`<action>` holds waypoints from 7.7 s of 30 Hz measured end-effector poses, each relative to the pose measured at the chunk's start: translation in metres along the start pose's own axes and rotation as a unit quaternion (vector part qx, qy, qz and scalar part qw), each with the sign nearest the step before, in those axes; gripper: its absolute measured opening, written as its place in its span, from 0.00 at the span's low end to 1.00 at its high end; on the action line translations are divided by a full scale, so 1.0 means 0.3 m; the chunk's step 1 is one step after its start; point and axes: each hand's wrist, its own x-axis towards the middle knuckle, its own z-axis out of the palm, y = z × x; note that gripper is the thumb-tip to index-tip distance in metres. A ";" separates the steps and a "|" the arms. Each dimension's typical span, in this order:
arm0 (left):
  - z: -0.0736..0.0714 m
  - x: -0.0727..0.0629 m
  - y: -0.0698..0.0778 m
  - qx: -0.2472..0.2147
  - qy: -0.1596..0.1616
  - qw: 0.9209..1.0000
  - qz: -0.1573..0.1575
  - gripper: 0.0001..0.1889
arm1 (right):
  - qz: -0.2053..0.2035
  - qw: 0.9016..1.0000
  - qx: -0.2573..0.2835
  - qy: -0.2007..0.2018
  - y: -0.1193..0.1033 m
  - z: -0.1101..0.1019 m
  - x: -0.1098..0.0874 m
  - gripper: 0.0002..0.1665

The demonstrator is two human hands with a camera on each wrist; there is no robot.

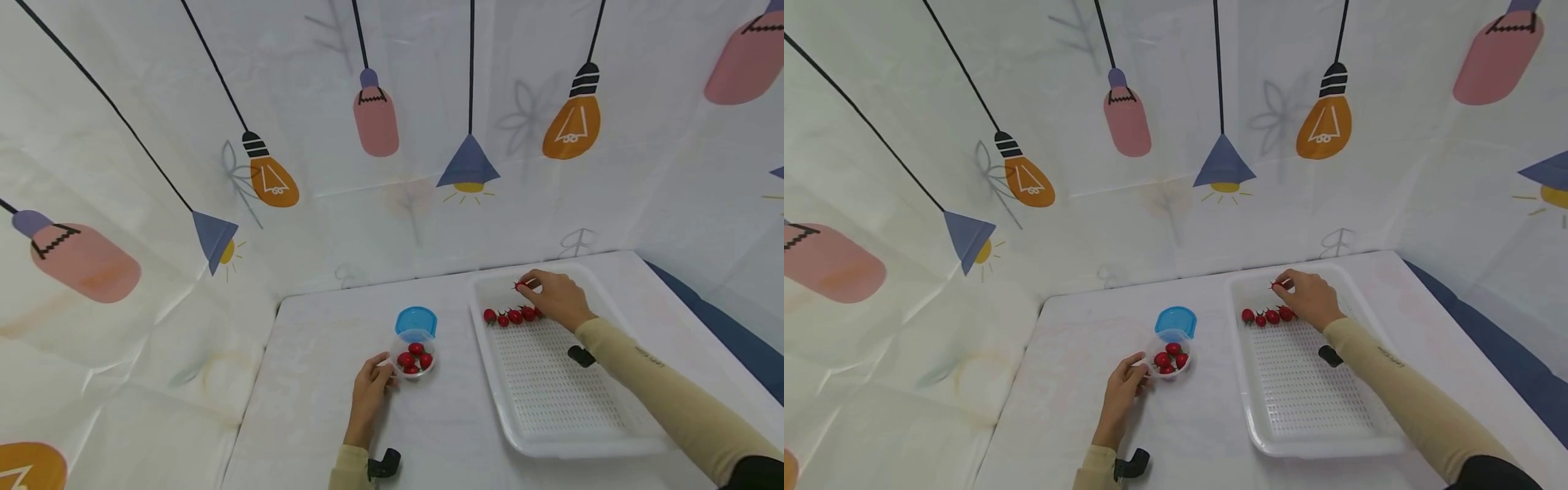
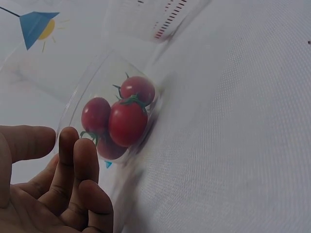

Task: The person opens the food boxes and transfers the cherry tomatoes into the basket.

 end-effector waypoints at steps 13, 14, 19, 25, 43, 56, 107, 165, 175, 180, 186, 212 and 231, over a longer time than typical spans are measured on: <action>-0.001 0.009 -0.014 0.012 -0.002 1.000 0.004 0.22 | 0.068 0.997 -0.033 -0.003 0.108 -0.016 -0.026 0.17; -0.001 0.009 -0.015 0.012 -0.002 1.000 0.005 0.22 | 0.069 0.997 -0.034 -0.005 0.111 -0.015 -0.030 0.17; -0.001 0.002 -0.009 0.009 -0.003 1.000 0.006 0.22 | 0.081 0.995 -0.038 -0.034 0.122 -0.007 -0.044 0.16; -0.003 -0.001 -0.008 0.003 -0.002 1.000 -0.002 0.22 | 0.082 0.995 -0.048 -0.043 0.138 0.002 -0.048 0.15; -0.006 -0.015 0.020 0.003 -0.013 1.000 0.005 0.22 | 0.093 0.991 -0.056 -0.078 0.162 0.002 -0.057 0.12; -0.008 0.000 -0.014 0.003 -0.005 1.000 0.009 0.23 | 0.051 0.997 -0.035 -0.038 0.079 0.015 -0.046 0.13; 0.004 0.007 -0.011 0.011 -0.002 1.000 -0.002 0.22 | -0.180 0.976 -0.001 -0.126 -0.510 0.214 -0.011 0.19; -0.014 0.009 -0.020 -0.021 -0.007 1.000 0.017 0.21 | -0.269 0.912 -0.094 -0.295 -0.621 0.417 -0.005 0.17; -0.012 0.011 -0.017 -0.022 -0.007 1.000 0.010 0.20 | -0.252 0.916 -0.105 -0.294 -0.611 0.428 -0.001 0.18; -0.011 0.009 -0.014 -0.016 -0.007 1.000 0.005 0.20 | -0.247 0.916 -0.110 -0.295 -0.611 0.430 -0.004 0.18; -0.014 0.003 -0.007 -0.018 -0.008 1.000 0.013 0.20 | -0.248 0.917 -0.105 -0.295 -0.609 0.428 -0.009 0.15; -0.014 0.001 -0.012 -0.022 -0.011 1.000 0.016 0.20 | -0.235 0.937 -0.053 -0.252 -0.609 0.399 -0.011 0.13; -0.012 -0.004 0.010 -0.009 -0.012 1.000 -0.009 0.21 | -0.178 0.962 0.013 -0.207 -0.588 0.267 0.023 0.17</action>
